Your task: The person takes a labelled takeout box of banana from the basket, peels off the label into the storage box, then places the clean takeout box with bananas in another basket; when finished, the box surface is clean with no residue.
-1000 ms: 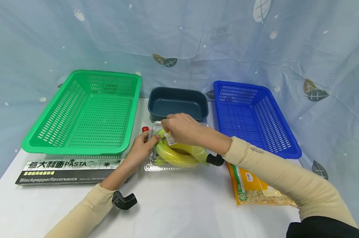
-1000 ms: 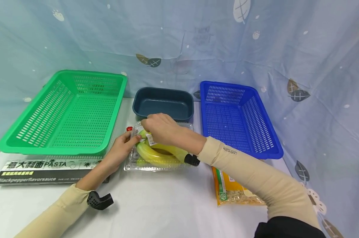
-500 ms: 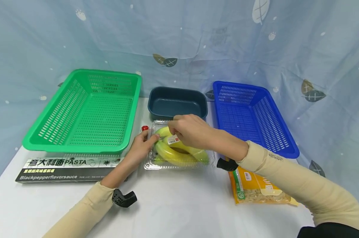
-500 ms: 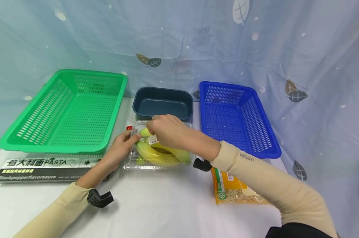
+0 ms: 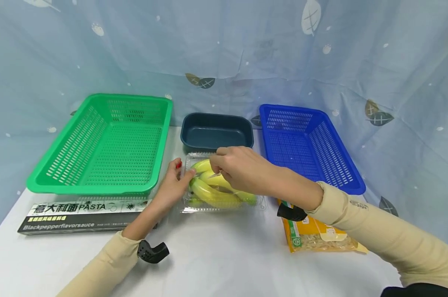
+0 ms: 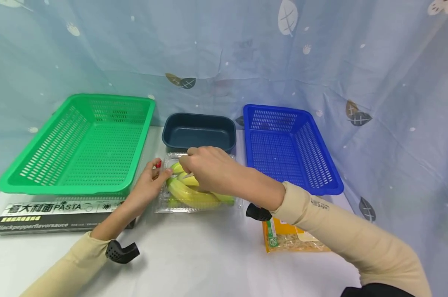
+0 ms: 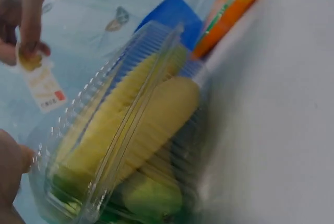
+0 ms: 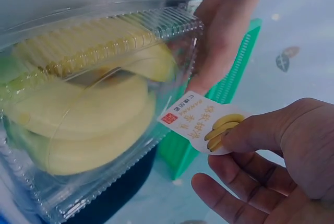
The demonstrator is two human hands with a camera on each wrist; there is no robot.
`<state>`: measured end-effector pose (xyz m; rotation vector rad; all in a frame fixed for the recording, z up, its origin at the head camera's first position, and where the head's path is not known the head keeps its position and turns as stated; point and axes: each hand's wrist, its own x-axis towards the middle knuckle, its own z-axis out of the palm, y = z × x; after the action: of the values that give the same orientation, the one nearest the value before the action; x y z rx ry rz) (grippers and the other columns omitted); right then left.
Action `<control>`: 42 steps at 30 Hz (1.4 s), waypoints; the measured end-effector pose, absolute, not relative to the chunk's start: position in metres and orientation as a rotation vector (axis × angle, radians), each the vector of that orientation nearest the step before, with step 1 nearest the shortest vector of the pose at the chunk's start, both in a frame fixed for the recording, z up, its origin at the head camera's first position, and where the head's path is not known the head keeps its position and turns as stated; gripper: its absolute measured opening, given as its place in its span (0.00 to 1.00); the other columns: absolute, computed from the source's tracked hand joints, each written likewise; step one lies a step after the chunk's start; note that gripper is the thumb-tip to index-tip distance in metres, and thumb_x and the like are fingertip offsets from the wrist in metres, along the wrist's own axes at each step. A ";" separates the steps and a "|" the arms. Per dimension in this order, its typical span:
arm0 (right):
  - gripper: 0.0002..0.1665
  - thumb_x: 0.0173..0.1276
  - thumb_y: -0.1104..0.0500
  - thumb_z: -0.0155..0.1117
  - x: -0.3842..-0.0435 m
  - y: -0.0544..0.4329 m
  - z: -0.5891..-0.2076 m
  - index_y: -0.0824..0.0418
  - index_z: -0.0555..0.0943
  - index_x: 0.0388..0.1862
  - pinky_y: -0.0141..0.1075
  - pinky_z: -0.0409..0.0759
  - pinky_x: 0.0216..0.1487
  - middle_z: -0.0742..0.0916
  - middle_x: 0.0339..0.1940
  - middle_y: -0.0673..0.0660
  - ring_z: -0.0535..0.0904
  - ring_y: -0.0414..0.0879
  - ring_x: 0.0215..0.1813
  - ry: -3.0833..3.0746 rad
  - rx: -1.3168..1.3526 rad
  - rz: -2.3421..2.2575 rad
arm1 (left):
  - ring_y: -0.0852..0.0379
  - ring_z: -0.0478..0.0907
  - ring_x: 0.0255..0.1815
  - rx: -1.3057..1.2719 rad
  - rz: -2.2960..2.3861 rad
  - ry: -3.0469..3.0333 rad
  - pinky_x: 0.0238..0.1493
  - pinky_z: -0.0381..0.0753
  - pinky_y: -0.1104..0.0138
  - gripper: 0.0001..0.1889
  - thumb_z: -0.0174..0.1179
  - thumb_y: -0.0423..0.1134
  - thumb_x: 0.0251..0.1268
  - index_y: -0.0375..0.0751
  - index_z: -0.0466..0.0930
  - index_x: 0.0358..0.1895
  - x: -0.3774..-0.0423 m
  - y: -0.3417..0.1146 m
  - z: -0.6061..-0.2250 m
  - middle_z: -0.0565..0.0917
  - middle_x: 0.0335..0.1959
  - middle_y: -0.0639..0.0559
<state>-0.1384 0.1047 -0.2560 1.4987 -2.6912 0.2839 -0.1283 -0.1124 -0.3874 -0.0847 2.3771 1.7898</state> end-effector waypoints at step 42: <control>0.12 0.67 0.72 0.60 -0.260 0.106 -0.259 0.64 0.88 0.43 0.42 0.83 0.40 0.88 0.38 0.59 0.83 0.51 0.35 -2.791 1.179 0.325 | 0.42 0.80 0.51 0.378 0.803 2.900 0.48 0.81 0.50 0.27 0.59 0.38 0.72 0.33 0.65 0.70 -0.255 -0.144 -0.263 0.81 0.54 0.35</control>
<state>-0.2600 0.1063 -0.2595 1.1792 -2.7907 0.3247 -0.2553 -0.1436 -0.2627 0.3784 2.9002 0.8035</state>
